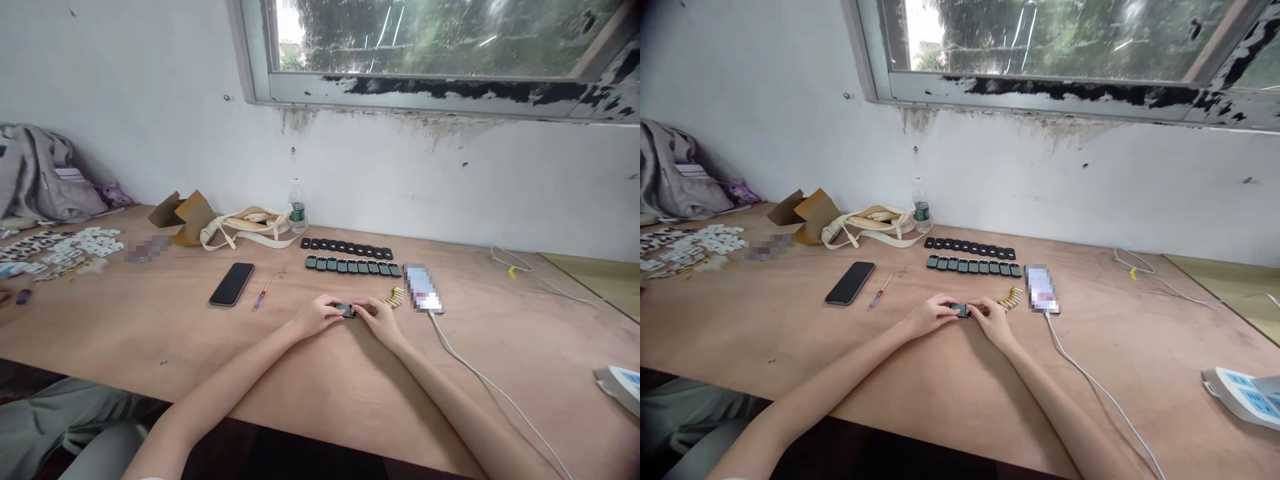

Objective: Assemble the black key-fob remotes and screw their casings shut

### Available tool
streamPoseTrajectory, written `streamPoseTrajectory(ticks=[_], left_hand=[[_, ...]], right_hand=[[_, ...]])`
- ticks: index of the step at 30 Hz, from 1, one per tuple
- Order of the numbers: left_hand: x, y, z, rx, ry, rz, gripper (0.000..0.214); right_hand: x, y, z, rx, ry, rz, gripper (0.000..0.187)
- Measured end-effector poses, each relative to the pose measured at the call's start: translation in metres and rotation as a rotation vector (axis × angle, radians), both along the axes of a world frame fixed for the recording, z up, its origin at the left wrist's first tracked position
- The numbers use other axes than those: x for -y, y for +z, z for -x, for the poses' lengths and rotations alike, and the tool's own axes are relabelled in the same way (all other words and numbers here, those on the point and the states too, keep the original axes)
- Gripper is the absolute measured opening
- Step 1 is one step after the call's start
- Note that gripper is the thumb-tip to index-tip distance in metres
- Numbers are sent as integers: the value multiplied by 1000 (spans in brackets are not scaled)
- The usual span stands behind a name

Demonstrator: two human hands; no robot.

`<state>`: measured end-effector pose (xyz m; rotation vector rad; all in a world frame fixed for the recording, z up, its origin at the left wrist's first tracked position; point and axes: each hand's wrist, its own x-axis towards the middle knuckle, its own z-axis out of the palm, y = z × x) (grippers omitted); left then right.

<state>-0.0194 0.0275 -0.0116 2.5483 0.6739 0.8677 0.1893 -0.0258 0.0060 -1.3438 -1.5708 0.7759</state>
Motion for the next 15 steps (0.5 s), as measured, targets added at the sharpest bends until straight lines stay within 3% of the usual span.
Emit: streamPoseTrajectory(ticks=[15], left_hand=[[3, 3, -3, 22, 14, 6, 20]], right_hand=[[0, 1, -1, 2, -12, 19, 34]])
